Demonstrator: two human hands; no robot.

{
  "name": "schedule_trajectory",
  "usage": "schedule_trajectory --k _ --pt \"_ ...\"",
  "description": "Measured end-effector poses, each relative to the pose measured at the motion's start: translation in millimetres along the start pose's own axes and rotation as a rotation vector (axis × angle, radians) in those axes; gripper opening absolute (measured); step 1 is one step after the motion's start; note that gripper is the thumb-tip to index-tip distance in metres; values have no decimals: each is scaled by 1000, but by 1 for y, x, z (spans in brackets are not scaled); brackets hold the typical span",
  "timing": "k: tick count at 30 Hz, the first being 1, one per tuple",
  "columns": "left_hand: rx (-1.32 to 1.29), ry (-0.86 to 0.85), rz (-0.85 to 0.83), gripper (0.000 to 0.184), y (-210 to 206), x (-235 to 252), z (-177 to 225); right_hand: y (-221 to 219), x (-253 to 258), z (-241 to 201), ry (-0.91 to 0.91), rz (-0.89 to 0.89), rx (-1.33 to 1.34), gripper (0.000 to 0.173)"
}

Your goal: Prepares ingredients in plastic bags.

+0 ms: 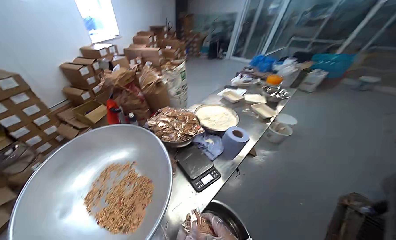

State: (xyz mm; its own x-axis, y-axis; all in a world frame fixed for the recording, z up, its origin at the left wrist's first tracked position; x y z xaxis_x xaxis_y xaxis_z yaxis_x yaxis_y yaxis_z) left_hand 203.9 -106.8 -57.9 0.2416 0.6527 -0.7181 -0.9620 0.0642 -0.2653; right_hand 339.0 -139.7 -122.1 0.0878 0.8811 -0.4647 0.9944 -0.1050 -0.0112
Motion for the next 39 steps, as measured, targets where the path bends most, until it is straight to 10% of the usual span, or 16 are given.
schedule_trajectory --k 5,22,29,39 --pt "-157 103 74 35 2 3 -8 2 5 12 -18 118 -94 89" --pt "-59 56 5 42 25 26 -18 -7 18 28 -11 77 -75 22" --pt "-89 43 -42 62 30 21 -10 -7 23 21 -73 23 -61 54" --pt "-52 1 21 27 41 88 -81 -15 31 27 -13 281 168 30"
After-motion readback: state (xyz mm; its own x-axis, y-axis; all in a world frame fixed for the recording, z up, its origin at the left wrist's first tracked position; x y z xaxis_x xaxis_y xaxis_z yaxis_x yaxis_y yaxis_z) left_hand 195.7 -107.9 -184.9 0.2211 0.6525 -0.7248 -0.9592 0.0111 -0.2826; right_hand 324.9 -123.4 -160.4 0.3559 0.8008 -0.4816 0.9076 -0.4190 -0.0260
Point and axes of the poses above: each hand's wrist, its own x-axis towards the middle knuckle, its own y-axis out of the back of the hand, z = x × y, the point moved 4 cm from there along x, towards the middle knuckle, and after that the axes turned 1 degree about y, right-handed, at the moved point
